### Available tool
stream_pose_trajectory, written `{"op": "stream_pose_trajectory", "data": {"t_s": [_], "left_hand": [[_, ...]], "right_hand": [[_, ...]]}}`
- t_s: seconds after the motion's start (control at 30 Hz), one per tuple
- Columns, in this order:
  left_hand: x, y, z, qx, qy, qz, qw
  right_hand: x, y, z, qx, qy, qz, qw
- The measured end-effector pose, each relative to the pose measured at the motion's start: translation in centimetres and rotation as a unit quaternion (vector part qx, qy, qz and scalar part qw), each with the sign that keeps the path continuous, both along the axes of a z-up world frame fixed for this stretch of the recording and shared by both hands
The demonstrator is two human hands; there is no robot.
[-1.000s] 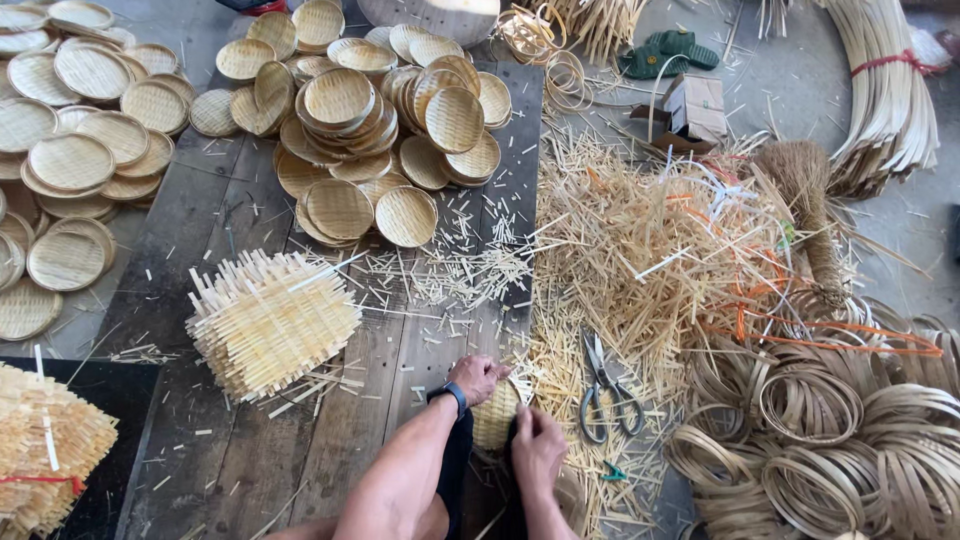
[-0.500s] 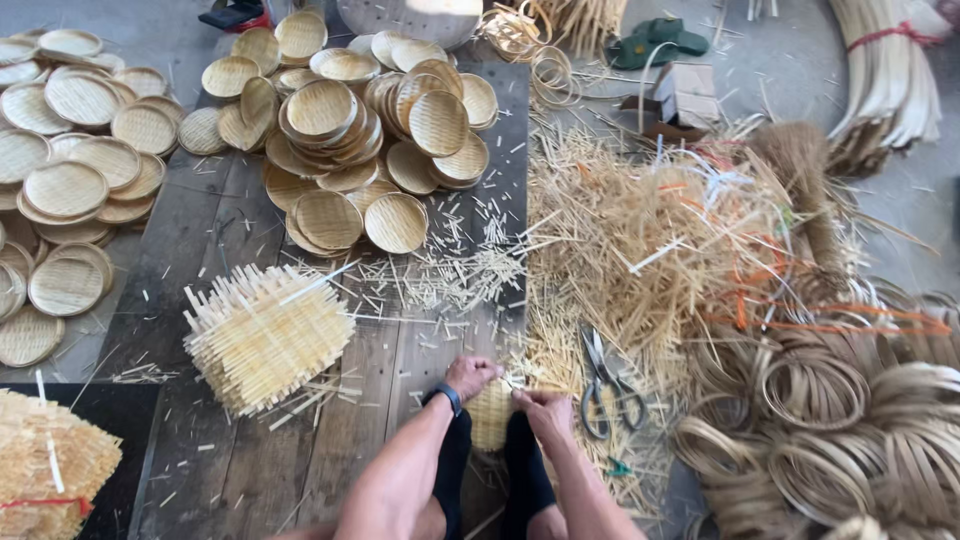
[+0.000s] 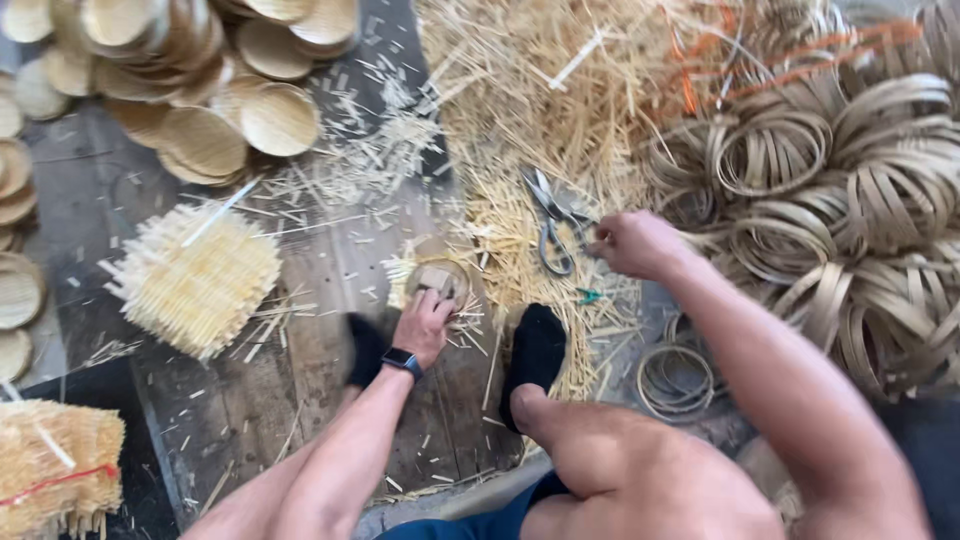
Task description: The person uses shears and bamboo strips to construct round woven trays by trimming pieces and assembling them into circular forms.
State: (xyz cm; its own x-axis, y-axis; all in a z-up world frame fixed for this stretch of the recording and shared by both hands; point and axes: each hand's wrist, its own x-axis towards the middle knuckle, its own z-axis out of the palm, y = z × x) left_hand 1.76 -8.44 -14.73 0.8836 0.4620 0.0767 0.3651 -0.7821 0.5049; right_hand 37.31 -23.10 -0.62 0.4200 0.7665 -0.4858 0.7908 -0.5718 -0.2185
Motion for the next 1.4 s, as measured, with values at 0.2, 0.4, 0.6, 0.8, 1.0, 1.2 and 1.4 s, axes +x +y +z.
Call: {"op": "stream_pose_trajectory", "data": {"t_s": [0.2,0.4,0.6,0.8,1.0,1.2,1.4], "left_hand": [[0.1,1.8,-0.5,0.032,-0.035,-0.011,0.999],[1.9,2.5,-0.2,-0.046,-0.054,0.008,0.997],[5.9,4.1,-2.3,-0.008,-0.075,0.111,0.991],[5.5,3.3,-3.1,-0.031,-0.078,0.14,0.987],[7.9,0.5,-2.5,-0.091,-0.085,0.371,0.92],[6.3,1.9,-2.6,-0.047,-0.08,0.217,0.972],[5.6,3.0,-1.3,-0.105,-0.066,0.106,0.987]], "right_hand": [[-1.0,-1.4,-17.6,0.083,-0.005,-0.038,0.996],[-1.1,1.7,-21.6,0.017,0.007,-0.192,0.981],[0.7,0.9,-18.8,0.023,0.35,-0.237,0.906],[1.7,-0.3,-10.7,-0.112,0.228,-0.02,0.967],[1.9,6.1,-11.7,-0.28,0.199,0.053,0.938],[7.2,5.1,-17.5,-0.079,0.099,-0.147,0.981],[-2.0,1.3,-13.0,-0.064,0.03,-0.051,0.996]]}}
